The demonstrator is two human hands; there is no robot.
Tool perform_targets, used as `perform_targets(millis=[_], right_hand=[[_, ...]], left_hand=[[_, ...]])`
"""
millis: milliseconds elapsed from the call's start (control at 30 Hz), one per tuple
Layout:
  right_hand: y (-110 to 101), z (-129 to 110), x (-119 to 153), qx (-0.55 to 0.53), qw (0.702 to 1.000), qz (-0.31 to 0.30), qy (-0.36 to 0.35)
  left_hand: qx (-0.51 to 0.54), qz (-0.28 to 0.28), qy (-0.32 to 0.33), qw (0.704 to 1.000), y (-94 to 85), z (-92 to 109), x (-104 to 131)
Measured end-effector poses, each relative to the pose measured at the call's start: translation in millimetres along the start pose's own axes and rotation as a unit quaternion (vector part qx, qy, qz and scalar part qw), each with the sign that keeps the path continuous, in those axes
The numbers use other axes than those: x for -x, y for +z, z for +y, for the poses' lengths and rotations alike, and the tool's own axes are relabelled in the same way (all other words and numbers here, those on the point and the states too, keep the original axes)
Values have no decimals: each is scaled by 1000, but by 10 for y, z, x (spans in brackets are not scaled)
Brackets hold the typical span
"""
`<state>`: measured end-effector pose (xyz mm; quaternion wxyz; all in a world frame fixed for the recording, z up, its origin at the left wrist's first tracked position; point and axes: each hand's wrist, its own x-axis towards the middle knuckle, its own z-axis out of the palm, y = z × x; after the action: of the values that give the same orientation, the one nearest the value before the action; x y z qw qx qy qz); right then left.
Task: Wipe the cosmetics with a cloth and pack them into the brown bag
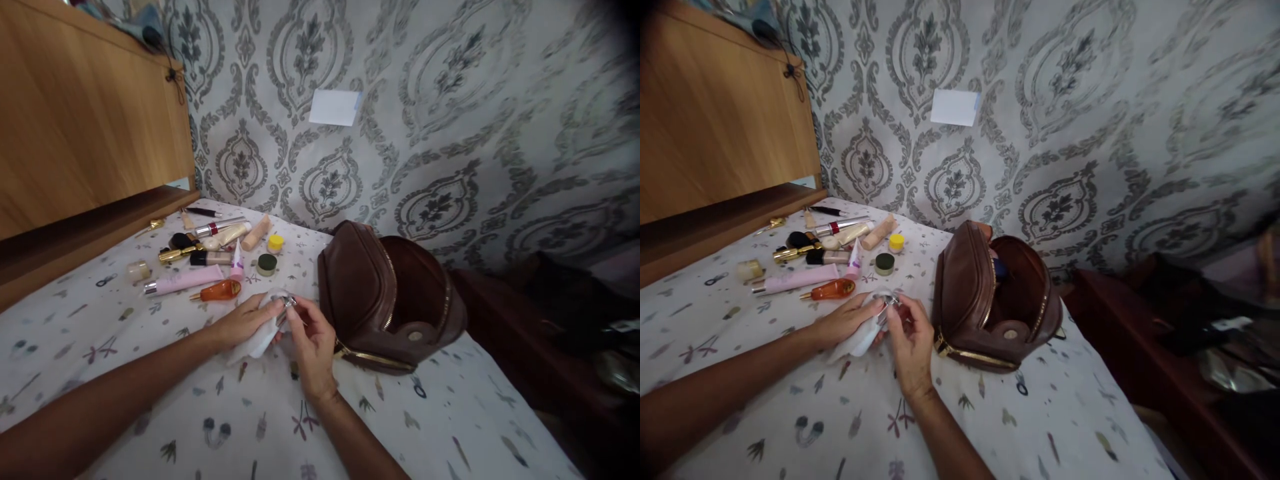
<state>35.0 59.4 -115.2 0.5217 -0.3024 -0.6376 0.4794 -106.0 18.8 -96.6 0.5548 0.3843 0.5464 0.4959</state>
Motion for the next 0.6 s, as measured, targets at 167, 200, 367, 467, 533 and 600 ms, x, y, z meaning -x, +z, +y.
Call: perform_targets(millis=[167, 200, 367, 467, 533, 600], right_hand=[[7, 9, -16, 13, 999, -25, -24], [10, 4, -17, 16, 999, -22, -28], [11, -47, -24, 26, 999, 27, -30], [-3, -87, -36, 27, 997, 65, -37], [-9, -124, -45, 4, 997, 80, -21], [-9, -167, -51, -30, 996, 87, 6]], left_hand=[[-25, -24, 0, 999, -16, 14, 12], [-18, -18, -9, 1000, -15, 14, 6], [85, -67, -60, 992, -2, 16, -40], [125, -90, -88, 984, -6, 34, -55], [133, -101, -99, 981, -9, 43, -56], [136, -111, -106, 979, -4, 41, -54]])
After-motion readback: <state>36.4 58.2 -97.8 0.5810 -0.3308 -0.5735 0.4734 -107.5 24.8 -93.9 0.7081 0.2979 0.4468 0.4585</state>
